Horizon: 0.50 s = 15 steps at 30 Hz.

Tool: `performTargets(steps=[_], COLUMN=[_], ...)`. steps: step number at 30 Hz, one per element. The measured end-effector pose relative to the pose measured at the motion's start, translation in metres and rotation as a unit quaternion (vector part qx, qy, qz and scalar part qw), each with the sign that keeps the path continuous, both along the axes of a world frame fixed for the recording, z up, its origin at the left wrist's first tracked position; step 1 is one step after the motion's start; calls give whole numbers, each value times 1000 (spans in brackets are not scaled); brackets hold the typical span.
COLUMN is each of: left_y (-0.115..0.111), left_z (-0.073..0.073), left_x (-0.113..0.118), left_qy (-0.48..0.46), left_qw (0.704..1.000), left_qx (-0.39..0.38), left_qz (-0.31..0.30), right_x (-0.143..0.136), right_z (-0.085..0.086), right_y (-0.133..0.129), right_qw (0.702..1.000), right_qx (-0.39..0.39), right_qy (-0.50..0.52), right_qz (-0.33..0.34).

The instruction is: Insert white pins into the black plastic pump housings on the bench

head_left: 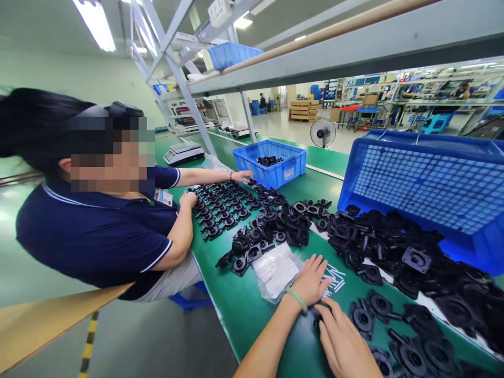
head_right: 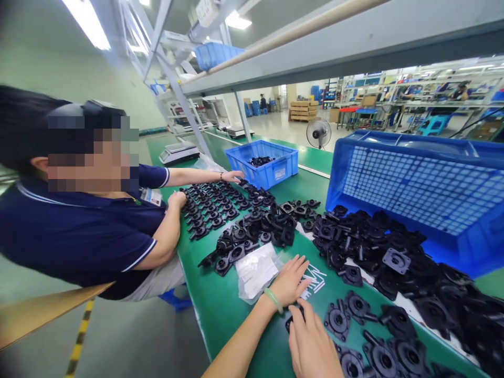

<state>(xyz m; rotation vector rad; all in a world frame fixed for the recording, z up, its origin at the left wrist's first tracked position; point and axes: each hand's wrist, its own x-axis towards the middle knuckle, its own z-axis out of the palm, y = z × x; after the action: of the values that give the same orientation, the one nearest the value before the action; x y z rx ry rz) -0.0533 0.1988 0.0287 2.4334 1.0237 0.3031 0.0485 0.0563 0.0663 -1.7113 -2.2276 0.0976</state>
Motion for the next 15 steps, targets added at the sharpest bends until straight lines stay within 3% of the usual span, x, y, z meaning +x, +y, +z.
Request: performTargets(steps=[2, 4, 10, 12, 15], left_y=[1, 2, -1, -2, -2], left_z=[-3, -6, -9, -9, -10], left_x=[0, 0, 0, -1, -1], left_qy=[4, 0, -32, -36, -40], left_qw=[1000, 1000, 999, 999, 999], left_qx=[-2, 3, 20, 16, 9], left_qz=[-2, -2, 1, 4, 6], right_x=[5, 9, 1, 1, 25], right_z=[3, -4, -64, -65, -42], right_y=[2, 5, 16, 17, 14], right_qw=[997, 995, 996, 995, 995], right_qx=[70, 97, 46, 45, 87], right_qy=[16, 10, -82, -86, -52], right_qz=[15, 23, -3, -6, 26])
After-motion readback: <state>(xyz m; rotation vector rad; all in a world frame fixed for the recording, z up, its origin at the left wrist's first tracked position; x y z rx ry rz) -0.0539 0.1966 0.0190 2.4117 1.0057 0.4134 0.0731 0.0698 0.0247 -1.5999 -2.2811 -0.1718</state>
